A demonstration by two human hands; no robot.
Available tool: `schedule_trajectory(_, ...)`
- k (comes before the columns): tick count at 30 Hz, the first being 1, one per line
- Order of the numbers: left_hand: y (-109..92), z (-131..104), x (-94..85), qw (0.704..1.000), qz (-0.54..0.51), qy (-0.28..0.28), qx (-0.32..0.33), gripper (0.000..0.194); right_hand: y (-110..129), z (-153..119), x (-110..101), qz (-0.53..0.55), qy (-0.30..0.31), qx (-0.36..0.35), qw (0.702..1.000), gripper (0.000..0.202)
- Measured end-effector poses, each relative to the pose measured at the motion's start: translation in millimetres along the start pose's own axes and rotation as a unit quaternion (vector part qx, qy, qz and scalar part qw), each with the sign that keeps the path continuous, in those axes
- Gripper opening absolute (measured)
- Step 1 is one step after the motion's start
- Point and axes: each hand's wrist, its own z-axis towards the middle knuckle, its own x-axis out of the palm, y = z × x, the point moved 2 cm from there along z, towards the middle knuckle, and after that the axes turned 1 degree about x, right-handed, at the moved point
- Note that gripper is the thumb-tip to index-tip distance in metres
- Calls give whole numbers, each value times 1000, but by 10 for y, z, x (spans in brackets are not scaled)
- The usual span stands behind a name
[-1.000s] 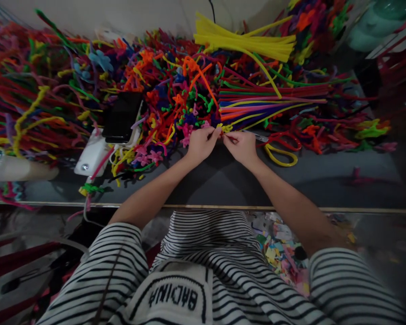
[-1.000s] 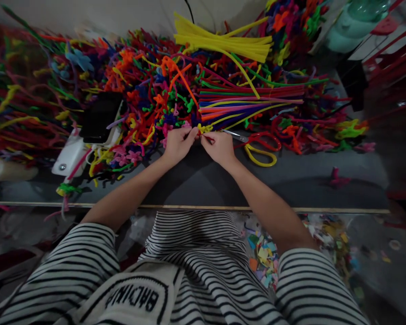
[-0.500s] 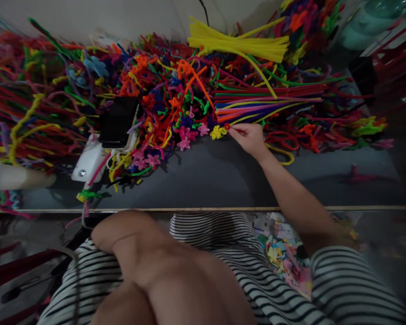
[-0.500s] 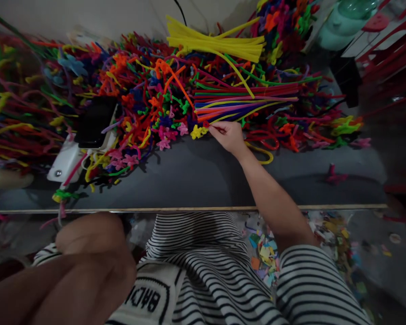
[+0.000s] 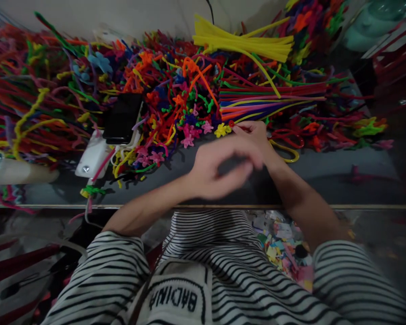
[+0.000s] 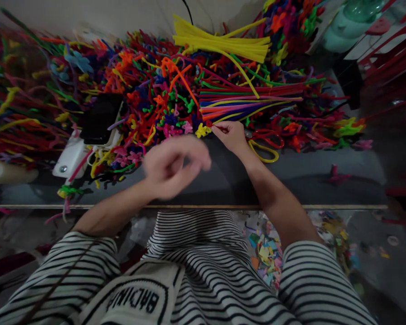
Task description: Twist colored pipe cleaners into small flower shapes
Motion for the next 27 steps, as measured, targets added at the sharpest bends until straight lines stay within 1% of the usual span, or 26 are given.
schedule_trajectory(2,188,123,121,999,-17,-48,-13,54,72,-51,40,35,-8,5,999,33)
schedule_trajectory(3,310,164,172,997,-25,-65,-24,58,117,-90,62,33,-14,-3,999,33)
schedule_trajectory(4,434,189,218,996,-32,-70,-37,61,159,-134,79,30,-31,-5,999,31)
schedule_trajectory(5,548,198,258,996,-35,-61,-50,64,195,-180,96,30,-42,-3,999,28)
schedule_trajectory(6,642,195,294,997,-42,-38,-58,64,228,-224,110,28,-54,-1,998,27)
schedule_trajectory(9,795,157,328,994,-82,-37,-67,60,296,-308,151,-9,-31,-2,999,27)
schedule_trajectory(12,852,154,322,987,-114,-54,-99,56,323,-312,162,-65,-1,-16,998,31)
schedule_trajectory(14,891,174,318,981,-131,-55,-129,55,318,-288,160,-107,43,-35,993,35)
schedule_trajectory(17,948,195,315,968,-176,-45,-172,56,276,-253,134,-181,148,-94,968,34)
schedule_trajectory(18,958,198,312,964,-193,-38,-181,57,256,-242,109,-208,169,-114,957,32)
schedule_trajectory(19,960,200,309,960,-206,-31,-185,58,236,-230,73,-232,176,-126,948,34)
schedule_trajectory(21,936,206,300,959,-221,-12,-180,62,213,-206,-19,-261,165,-147,940,37)
schedule_trajectory(22,913,211,295,960,-222,-1,-173,64,212,-194,-69,-273,150,-156,937,36)
schedule_trajectory(25,822,229,280,964,-217,31,-151,69,240,-167,-202,-291,85,-175,937,36)
schedule_trajectory(27,768,236,274,964,-219,46,-140,69,257,-162,-241,-281,37,-173,943,38)
